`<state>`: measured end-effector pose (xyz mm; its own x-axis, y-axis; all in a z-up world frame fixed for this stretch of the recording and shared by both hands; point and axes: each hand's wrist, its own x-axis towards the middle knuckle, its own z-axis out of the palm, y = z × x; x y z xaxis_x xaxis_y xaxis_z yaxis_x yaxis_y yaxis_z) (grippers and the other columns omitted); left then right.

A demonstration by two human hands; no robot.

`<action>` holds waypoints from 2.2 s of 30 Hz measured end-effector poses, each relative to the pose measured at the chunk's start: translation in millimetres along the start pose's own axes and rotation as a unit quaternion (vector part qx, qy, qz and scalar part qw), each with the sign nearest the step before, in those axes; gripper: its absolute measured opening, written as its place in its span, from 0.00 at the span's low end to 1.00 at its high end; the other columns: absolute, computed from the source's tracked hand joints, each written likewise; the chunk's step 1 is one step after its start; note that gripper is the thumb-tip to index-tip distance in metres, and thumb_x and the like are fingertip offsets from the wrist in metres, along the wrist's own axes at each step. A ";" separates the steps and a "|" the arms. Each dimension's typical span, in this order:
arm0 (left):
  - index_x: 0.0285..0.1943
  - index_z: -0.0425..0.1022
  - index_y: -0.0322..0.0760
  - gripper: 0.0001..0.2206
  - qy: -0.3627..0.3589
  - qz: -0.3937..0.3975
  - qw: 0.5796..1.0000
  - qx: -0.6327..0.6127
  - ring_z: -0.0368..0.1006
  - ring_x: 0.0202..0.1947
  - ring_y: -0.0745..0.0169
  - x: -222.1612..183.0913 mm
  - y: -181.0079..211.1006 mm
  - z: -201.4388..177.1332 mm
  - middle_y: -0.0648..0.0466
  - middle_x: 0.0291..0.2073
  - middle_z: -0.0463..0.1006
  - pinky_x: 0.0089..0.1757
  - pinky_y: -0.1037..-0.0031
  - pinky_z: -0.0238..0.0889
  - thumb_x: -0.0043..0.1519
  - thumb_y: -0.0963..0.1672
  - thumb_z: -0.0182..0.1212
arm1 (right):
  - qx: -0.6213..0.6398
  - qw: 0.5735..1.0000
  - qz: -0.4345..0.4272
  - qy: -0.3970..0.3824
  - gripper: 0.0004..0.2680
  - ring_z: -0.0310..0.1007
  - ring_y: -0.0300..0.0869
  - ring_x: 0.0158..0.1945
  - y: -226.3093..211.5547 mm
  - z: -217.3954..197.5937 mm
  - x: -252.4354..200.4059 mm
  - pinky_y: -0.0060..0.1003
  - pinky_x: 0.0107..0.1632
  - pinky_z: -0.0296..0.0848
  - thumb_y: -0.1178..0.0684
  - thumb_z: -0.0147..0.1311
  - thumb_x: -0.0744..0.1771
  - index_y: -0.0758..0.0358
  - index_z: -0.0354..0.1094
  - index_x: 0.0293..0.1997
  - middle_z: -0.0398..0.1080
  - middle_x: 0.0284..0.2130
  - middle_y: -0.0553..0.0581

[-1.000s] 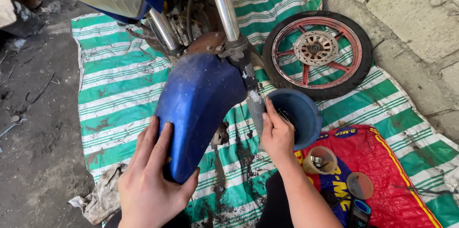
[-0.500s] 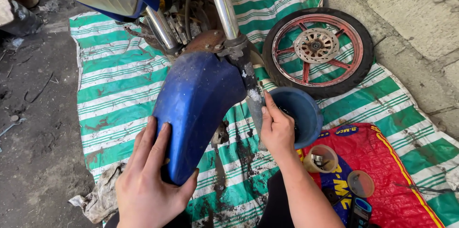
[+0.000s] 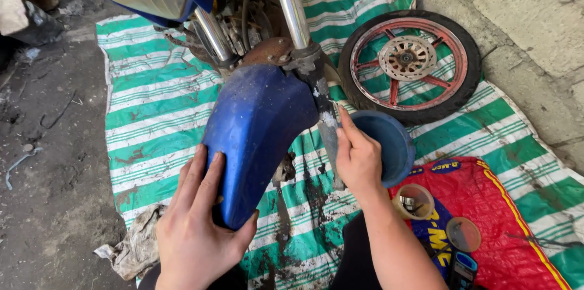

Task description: Scrubbing and prying the front fender of a motorcycle to clean or remove it using metal tools.

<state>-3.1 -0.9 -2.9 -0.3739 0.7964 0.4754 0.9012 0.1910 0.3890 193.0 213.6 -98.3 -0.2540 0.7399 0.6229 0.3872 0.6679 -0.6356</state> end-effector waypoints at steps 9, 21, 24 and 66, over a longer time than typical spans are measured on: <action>0.73 0.77 0.33 0.44 0.000 -0.004 1.000 0.005 0.73 0.73 0.35 1.9 4.8 -1.6 0.33 0.76 0.73 0.51 0.58 0.76 0.40 0.48 0.78 | -0.057 0.996 0.020 -0.067 0.21 0.80 0.53 0.29 3.8 -14.4 13.5 0.47 0.33 0.75 0.66 0.55 0.68 0.62 0.73 0.72 0.84 0.36 0.63; 0.75 0.76 0.36 0.46 0.010 0.002 1.000 0.014 0.74 0.74 0.38 -2.9 1.5 1.8 0.36 0.77 0.73 0.52 0.59 0.75 0.40 0.48 0.79 | -0.119 0.986 0.067 -0.100 0.20 0.80 0.54 0.25 27.9 -40.5 -24.9 0.51 0.31 0.75 0.63 0.57 0.69 0.56 0.73 0.72 0.83 0.33 0.63; 0.74 0.77 0.35 0.45 0.016 0.002 1.000 0.013 0.75 0.72 0.37 -0.9 3.7 1.1 0.35 0.76 0.74 0.51 0.59 0.75 0.40 0.48 0.79 | -0.075 0.991 0.080 -0.071 0.17 0.78 0.50 0.26 26.5 -52.1 -24.0 0.46 0.33 0.76 0.63 0.55 0.70 0.61 0.74 0.70 0.84 0.37 0.63; 0.76 0.75 0.28 0.48 0.004 0.002 0.999 0.034 0.81 0.63 0.38 -3.0 8.6 -4.0 0.34 0.77 0.74 0.52 0.58 0.75 0.39 0.46 0.80 | -0.038 0.998 -0.033 -0.048 0.19 0.74 0.49 0.23 54.6 -10.8 -35.0 0.43 0.29 0.72 0.66 0.59 0.66 0.59 0.79 0.65 0.81 0.33 0.57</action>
<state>4.9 -4.0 2.1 -0.3720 0.7927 0.4830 0.9155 0.2273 0.3320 232.6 223.3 -149.9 -0.3634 0.7009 0.6137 0.4325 0.7104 -0.5552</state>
